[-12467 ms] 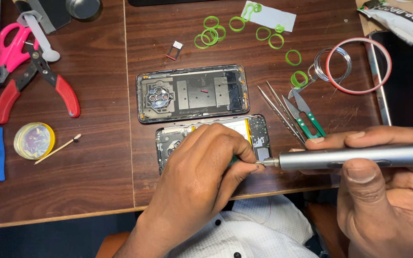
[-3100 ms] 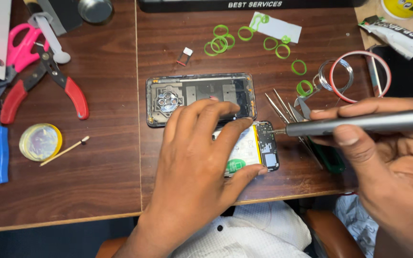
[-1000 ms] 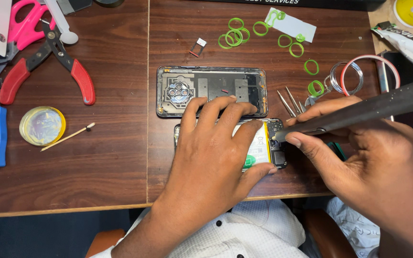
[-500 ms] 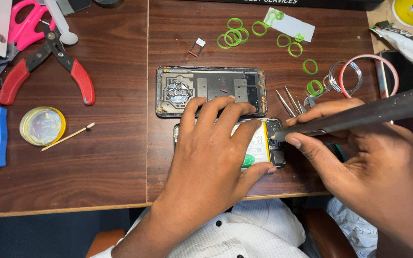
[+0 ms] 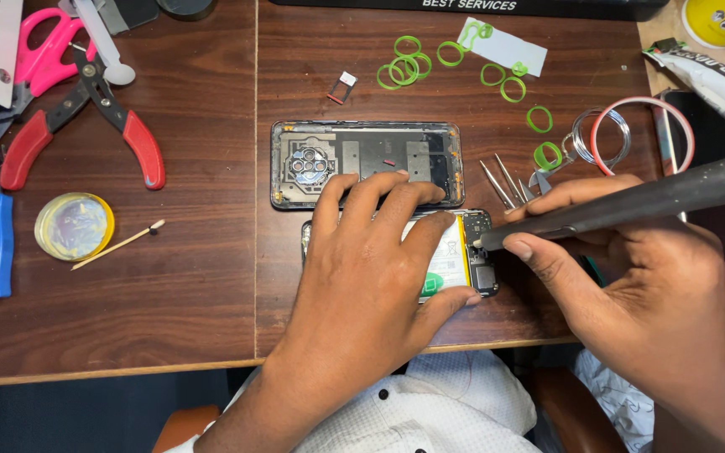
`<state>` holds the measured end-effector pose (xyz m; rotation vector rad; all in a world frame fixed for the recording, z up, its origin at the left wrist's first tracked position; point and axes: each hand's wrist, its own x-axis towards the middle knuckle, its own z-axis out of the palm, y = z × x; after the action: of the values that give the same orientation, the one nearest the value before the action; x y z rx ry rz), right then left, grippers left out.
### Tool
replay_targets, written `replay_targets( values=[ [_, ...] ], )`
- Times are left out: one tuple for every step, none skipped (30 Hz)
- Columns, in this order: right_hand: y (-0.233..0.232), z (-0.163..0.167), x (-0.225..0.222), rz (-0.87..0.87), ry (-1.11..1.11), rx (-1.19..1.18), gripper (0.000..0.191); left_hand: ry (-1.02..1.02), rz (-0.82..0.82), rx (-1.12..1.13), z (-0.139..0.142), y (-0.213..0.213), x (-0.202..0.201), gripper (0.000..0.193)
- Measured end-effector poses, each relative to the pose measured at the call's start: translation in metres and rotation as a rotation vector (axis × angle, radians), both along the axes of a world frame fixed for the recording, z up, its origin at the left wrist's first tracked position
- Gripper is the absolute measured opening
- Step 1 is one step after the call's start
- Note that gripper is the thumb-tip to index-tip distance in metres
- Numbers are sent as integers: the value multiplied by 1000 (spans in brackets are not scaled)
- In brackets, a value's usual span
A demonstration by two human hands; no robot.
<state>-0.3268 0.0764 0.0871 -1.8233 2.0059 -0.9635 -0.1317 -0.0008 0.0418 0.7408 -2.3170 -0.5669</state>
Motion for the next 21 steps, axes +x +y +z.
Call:
replay_targets(
  values=[
    [0, 0, 0, -9, -21, 5, 21, 1, -1, 0, 0, 0, 0, 59],
    [1, 0, 0, -18, -41, 9, 22, 1, 0, -2, 0, 0, 0, 59],
    [2, 0, 0, -18, -14, 4, 22, 0, 0, -2, 0, 0, -1, 59],
    [3, 1, 0, -18, 14, 0, 23, -1, 1, -3, 0, 0, -1, 60],
    [3, 2, 0, -20, 42, -6, 23, -3, -2, 0, 0, 0, -1, 59],
    [2, 2, 0, -1, 18, -20, 22, -5, -4, 1, 0, 0, 0, 59],
    [1, 1, 0, 19, -6, -32, 22, -7, -6, 5, 0, 0, 0, 59],
    [0, 1, 1, 39, -31, -44, 21, -10, -6, 5, 0, 1, 0, 59],
    [0, 2, 1, 28, -1, -41, 22, -12, -5, 3, 0, 0, 0, 59],
    [1, 4, 2, 18, 29, -38, 23, -15, -3, 1, 0, 0, 0, 60],
    [1, 4, 2, 8, 59, -35, 24, -2, 3, -8, 1, 0, 0, 59],
    [1, 5, 3, 1, 21, -48, 26, 11, 8, -17, 1, 0, 0, 59],
    [2, 6, 4, -8, -17, -62, 27, 25, 12, -27, 1, 0, 0, 58],
    [3, 7, 5, -17, -53, -76, 29, 40, 16, -22, 2, 0, -2, 54],
    [4, 9, 5, -20, -81, -68, 29, 55, 18, -18, 2, 0, -3, 51],
    [6, 10, 6, -23, -109, -61, 30, 70, 21, -14, 3, -1, -4, 47],
    [8, 12, 6, -26, -138, -52, 30, 89, 21, -24, 4, -1, -5, 42],
    [9, 12, 6, -14, -158, -70, 30, 108, 22, -33, 5, -1, -5, 36],
    [9, 11, 6, 0, -177, -88, 30, 127, 24, -44, 6, -1, -5, 31],
    [9, 10, 6, 13, -197, -108, 30, 138, 25, -52, 7, -1, -6, 26],
    [9, 9, 6, 17, -208, -120, 30, 150, 26, -58, 8, -1, -7, 22]
  ],
)
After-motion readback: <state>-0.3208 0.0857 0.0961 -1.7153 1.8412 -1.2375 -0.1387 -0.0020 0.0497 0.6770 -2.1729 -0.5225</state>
